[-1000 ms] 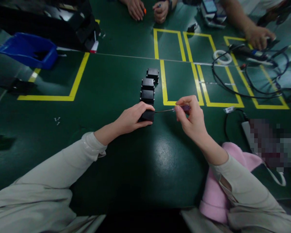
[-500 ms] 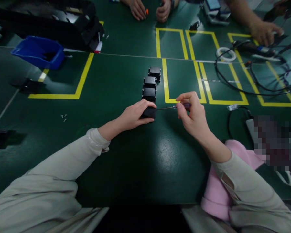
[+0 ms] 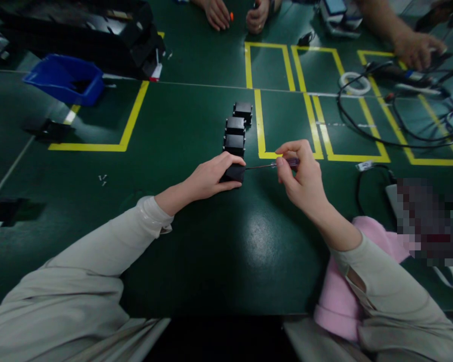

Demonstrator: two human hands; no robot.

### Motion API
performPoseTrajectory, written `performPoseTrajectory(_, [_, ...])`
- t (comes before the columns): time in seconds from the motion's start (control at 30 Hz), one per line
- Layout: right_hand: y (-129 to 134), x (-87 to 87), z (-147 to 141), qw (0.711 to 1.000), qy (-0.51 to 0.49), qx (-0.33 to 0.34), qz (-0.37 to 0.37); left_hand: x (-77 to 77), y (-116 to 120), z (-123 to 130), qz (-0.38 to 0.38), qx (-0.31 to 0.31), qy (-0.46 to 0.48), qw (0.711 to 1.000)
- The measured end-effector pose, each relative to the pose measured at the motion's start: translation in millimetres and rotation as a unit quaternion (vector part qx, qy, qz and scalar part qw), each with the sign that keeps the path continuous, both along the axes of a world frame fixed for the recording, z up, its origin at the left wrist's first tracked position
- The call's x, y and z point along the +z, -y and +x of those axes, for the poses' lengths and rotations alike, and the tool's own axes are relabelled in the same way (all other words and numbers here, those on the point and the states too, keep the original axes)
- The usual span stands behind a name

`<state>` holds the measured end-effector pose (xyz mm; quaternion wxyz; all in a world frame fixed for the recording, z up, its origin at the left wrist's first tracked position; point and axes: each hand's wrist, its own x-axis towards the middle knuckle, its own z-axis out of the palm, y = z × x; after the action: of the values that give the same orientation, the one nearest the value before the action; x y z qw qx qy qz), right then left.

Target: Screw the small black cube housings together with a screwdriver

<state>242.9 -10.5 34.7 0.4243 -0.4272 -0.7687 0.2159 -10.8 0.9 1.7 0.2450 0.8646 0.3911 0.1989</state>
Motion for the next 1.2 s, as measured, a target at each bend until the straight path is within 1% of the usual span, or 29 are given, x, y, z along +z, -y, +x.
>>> performPoseTrajectory(0.13, [-0.4,2.2,0.0,1.000,0.007,-0.004,0.003,0.9,0.4,-0.2,-0.004,0.000,-0.002,1.000])
performPoseTrajectory(0.27, [-2.0,3.0,1.0,1.000,0.017,-0.004,0.024,0.9,0.6,-0.1,-0.006,0.001,-0.004,1.000])
performPoseTrajectory(0.5, [-2.0,1.7,0.6,1.000,0.001,0.001,-0.010,3.3,1.5,-0.4,-0.013,0.003,-0.007,1.000])
performPoseTrajectory(0.67, [-3.6,4.5,1.1,1.000,0.020,-0.002,0.014,4.7,1.1,-0.1,-0.012,0.005,-0.011,1.000])
performPoseTrajectory(0.8, [-4.2,1.6,1.6,1.000,-0.005,0.006,-0.005,3.3,0.8,-0.6,-0.010,0.004,-0.011,1.000])
performPoseTrajectory(0.87, [-3.9,0.2,1.6,1.000,-0.012,0.011,-0.003,2.7,0.8,-0.8,-0.009,0.004,-0.009,1.000])
performPoseTrajectory(1.0, [-2.7,1.0,1.3,1.000,0.005,0.004,0.013,2.5,1.0,-0.9,-0.007,0.004,-0.007,1.000])
performPoseTrajectory(1.13, [-2.4,2.4,1.7,1.000,0.010,-0.013,-0.006,3.0,1.1,0.0,-0.008,0.003,-0.008,1.000])
performPoseTrajectory(1.2, [-2.9,1.6,2.1,1.000,0.009,-0.011,-0.011,3.1,1.2,0.3,-0.007,0.002,-0.008,1.000])
